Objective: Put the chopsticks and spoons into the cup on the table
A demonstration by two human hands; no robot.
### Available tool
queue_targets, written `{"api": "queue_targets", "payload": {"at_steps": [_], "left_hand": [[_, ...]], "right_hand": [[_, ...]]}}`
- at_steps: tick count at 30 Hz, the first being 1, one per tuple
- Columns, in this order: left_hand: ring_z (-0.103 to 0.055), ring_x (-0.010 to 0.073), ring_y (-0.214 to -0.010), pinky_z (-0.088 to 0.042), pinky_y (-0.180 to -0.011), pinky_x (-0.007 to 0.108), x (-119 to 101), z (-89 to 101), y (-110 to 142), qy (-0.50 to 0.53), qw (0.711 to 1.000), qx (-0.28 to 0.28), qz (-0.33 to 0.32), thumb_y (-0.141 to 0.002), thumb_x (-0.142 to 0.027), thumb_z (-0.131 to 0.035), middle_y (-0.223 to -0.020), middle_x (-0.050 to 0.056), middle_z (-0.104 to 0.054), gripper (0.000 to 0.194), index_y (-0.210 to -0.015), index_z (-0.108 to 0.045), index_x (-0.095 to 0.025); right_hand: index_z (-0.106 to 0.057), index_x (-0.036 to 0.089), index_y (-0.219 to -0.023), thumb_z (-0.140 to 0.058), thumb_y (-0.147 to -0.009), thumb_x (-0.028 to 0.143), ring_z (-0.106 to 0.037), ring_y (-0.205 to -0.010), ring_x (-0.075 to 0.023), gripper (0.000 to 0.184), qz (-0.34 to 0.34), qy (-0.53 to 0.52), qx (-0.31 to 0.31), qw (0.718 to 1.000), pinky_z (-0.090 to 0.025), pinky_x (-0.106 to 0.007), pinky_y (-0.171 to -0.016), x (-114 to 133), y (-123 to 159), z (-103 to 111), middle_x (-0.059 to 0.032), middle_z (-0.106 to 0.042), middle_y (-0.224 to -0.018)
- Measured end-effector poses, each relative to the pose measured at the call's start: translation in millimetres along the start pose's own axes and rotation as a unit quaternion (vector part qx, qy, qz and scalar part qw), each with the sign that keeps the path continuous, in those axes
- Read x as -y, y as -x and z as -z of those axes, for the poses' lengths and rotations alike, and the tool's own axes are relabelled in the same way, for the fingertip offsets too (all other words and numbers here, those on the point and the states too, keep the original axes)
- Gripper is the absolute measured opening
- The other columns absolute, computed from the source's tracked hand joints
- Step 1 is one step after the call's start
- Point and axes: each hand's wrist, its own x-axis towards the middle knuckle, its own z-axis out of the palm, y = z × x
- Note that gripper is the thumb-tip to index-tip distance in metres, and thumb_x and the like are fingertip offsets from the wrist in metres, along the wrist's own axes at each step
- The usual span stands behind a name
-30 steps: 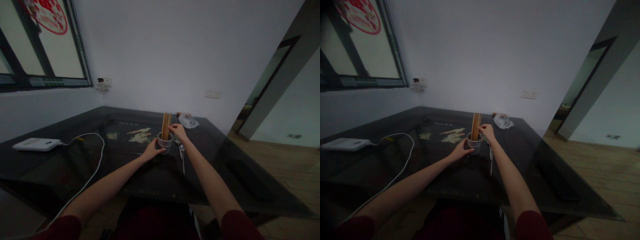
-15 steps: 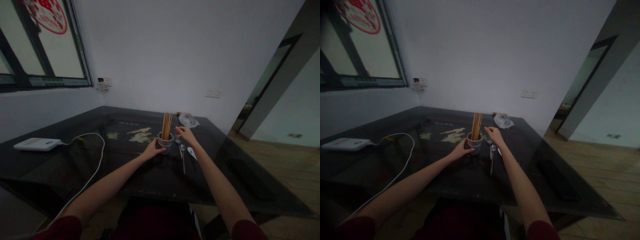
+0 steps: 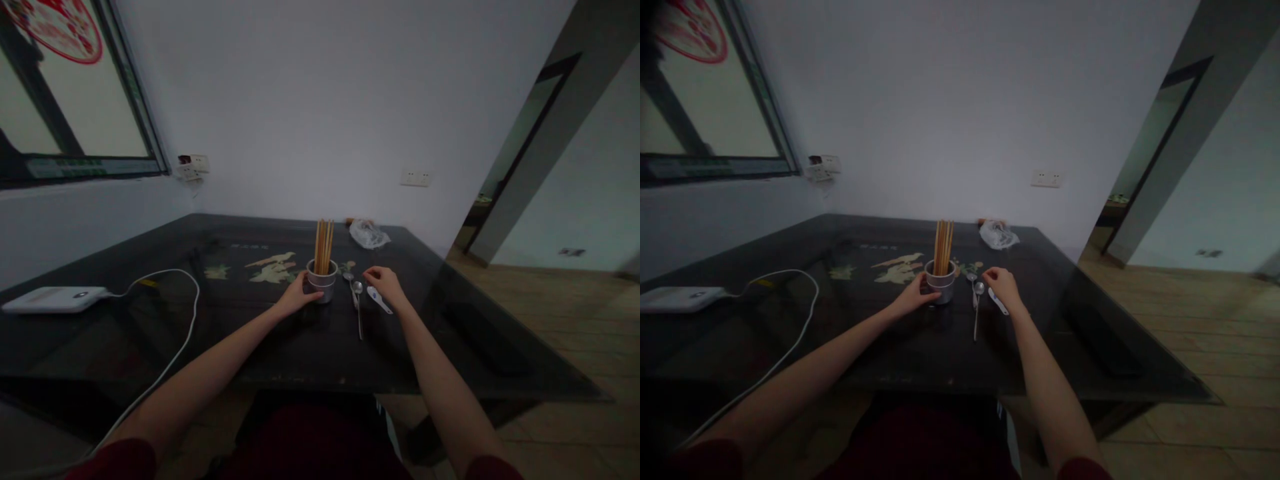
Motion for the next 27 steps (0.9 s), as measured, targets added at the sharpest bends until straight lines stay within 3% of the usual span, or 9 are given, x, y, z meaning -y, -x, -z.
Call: {"api": "queue_targets", "payload": {"at_steps": [6,13,21,27], "left_hand": [[-0.051,0.0286,-0.117,-0.040,-0.100,0.050,-5.1,9.0,-4.1,0.020,1.000,0.006,-0.017,-0.064,-0.034,-0.077,-0.131,0.018,-0.048,0.080,-0.130,-0.036,-0.017],[-0.046,0.0274,-0.122,-0.039,-0.101,0.047,-19.8,22.4,-7.7,0.004,0.999,-0.029,-0.039,-0.065,-0.035,-0.076,-0.132,0.016,-0.046,0.081,-0.133,-0.034,-0.021],[-0.056,0.0195,-0.109,-0.046,-0.095,0.038,-48.2,32.1,-0.2,0.000,0.987,-0.118,-0.111,-0.079,-0.037,-0.060,-0.114,0.010,-0.057,0.041,-0.115,-0.051,-0.019],[-0.062,0.0180,-0.092,-0.050,-0.086,0.035,-57.4,28.4,7.2,-0.014,0.978,-0.147,-0.149,-0.082,-0.036,-0.056,-0.097,0.007,-0.063,0.026,-0.098,-0.059,-0.016]], "right_hand": [[-0.071,0.018,-0.081,-0.058,-0.076,0.027,-0.064,-0.070,-0.0160,0.016,-0.021,0.062,-0.004,0.998,-0.042,-0.023,-0.061,-5.4,1.1,3.9,-0.0048,-0.071,-0.078],[-0.071,0.020,-0.084,-0.059,-0.076,0.027,-0.064,-0.069,-0.0147,0.016,-0.048,0.080,0.029,0.995,-0.043,-0.022,-0.062,-9.2,-1.6,2.2,-0.0043,-0.071,-0.081],[-0.071,0.019,-0.085,-0.061,-0.076,0.029,-0.063,-0.073,-0.0160,0.016,-0.055,0.123,0.033,0.990,-0.042,-0.023,-0.062,-9.9,0.0,6.3,-0.0049,-0.069,-0.081],[-0.064,0.018,-0.101,-0.067,-0.073,0.036,-0.061,-0.096,-0.0218,0.034,-0.079,0.215,0.050,0.972,-0.043,-0.027,-0.074,-15.6,5.6,8.1,-0.0121,-0.064,-0.106]]}}
